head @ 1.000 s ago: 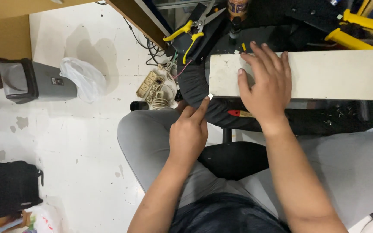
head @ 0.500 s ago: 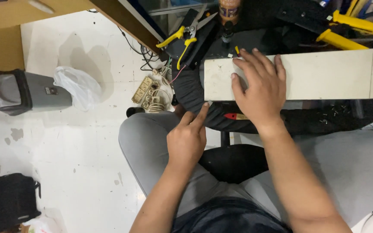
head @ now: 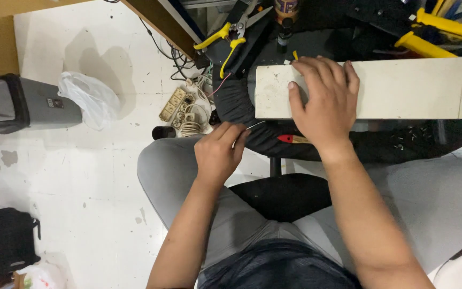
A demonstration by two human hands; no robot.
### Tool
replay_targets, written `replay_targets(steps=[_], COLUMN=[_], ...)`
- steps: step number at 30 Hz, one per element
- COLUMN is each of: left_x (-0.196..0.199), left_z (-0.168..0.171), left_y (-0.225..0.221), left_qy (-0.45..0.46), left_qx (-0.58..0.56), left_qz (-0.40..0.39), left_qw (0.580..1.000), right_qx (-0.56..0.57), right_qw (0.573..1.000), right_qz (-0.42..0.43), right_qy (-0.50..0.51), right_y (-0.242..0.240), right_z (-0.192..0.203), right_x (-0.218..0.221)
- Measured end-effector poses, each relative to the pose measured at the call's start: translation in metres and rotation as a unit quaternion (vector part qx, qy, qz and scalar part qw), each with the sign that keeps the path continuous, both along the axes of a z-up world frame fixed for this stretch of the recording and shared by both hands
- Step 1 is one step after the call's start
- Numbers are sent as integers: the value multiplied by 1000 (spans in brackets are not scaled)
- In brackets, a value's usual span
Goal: Cleaning an electronic casing using a brush and a cloth to remove dirt and residue.
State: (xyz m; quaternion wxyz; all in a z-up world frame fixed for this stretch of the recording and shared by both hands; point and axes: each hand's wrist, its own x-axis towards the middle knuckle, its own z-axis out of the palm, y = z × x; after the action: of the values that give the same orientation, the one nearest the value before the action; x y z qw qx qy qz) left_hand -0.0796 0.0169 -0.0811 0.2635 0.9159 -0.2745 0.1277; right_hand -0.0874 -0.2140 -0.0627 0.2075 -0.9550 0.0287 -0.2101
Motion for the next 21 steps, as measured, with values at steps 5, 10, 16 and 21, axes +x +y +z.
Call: replay_targets(steps=[5,10,16,21], left_x=[6,12,7,-28], left_z=[-2,3,-14,-54], left_y=[-12,-19,-12,9], left_qy=[-24,-49,50,254], left_qx=[20,-24,-62,-118], left_qz=[8,-25,-11,36], left_qw=[999,998,997,959], right_qx=[-35,-51,-44,-56], right_qw=[999,999,999,998], right_qz=[-1,2,7,6], right_qy=[-7,-12,-11,14], right_y=[1,2,2,0], right_z=[11,13,12,11], right_x=[0,2,2,1])
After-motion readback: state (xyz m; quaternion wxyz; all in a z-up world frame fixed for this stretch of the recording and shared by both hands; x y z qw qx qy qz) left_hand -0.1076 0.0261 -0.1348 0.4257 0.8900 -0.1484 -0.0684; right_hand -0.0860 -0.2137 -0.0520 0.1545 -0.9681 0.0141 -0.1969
